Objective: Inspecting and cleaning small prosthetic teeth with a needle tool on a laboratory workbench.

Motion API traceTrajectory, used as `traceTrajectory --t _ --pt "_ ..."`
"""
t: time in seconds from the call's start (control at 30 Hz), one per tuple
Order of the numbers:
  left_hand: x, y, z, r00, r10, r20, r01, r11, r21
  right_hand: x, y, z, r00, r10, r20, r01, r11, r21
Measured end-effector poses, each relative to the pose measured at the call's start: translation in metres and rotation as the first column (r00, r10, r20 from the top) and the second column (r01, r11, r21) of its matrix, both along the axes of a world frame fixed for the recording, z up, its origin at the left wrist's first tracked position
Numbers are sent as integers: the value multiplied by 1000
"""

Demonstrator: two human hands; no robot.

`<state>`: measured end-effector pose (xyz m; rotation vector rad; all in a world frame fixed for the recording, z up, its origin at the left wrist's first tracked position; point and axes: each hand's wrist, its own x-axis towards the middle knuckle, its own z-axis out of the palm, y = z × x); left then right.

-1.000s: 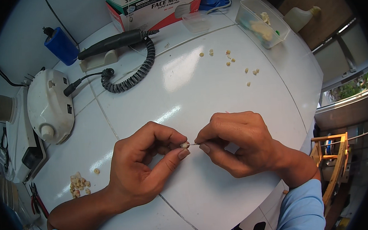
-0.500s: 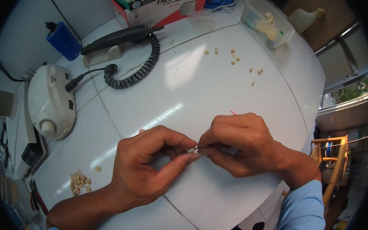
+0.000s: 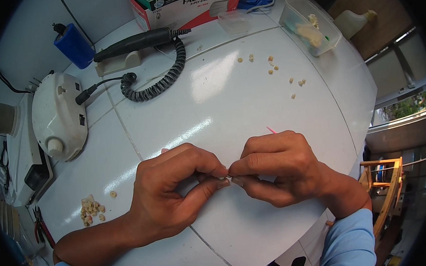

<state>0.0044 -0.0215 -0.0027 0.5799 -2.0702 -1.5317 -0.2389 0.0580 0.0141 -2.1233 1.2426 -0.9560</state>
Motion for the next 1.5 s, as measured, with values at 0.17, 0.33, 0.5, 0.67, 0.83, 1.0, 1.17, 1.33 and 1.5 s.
traceTrajectory --t 0.17,0.33,0.5,0.67,0.83,1.0,1.17,1.33,1.5 --pt "-3 1 -3 996 64 -55 -67 996 -61 1 0 0 999 2 -39 -2 1000 0" --pt "1 2 0 999 28 42 -30 998 54 1 3 2 998 -54 -9 55 998 36" --pt "2 3 -1 1000 21 21 -24 989 144 -1 3 2 998 -58 -26 59 998 15" --pt "2 3 1 999 25 33 -29 990 140 -1 3 1 998 -52 -23 53 999 10" --pt "1 5 3 998 36 42 -42 984 172 1 3 2 998 -65 -26 65 998 -4" --pt "2 4 2 997 18 80 -25 996 91 0 3 4 1000 -8 -5 8 999 37" --pt "2 4 -2 999 28 40 -33 992 121 0 4 4 999 -23 42 20 997 77" --pt "2 4 -1 999 23 38 -26 994 102 -1 2 2 999 -37 9 37 999 40" --pt "3 5 0 999 24 44 -28 996 90 -2 2 4 1000 4 24 -6 998 61"
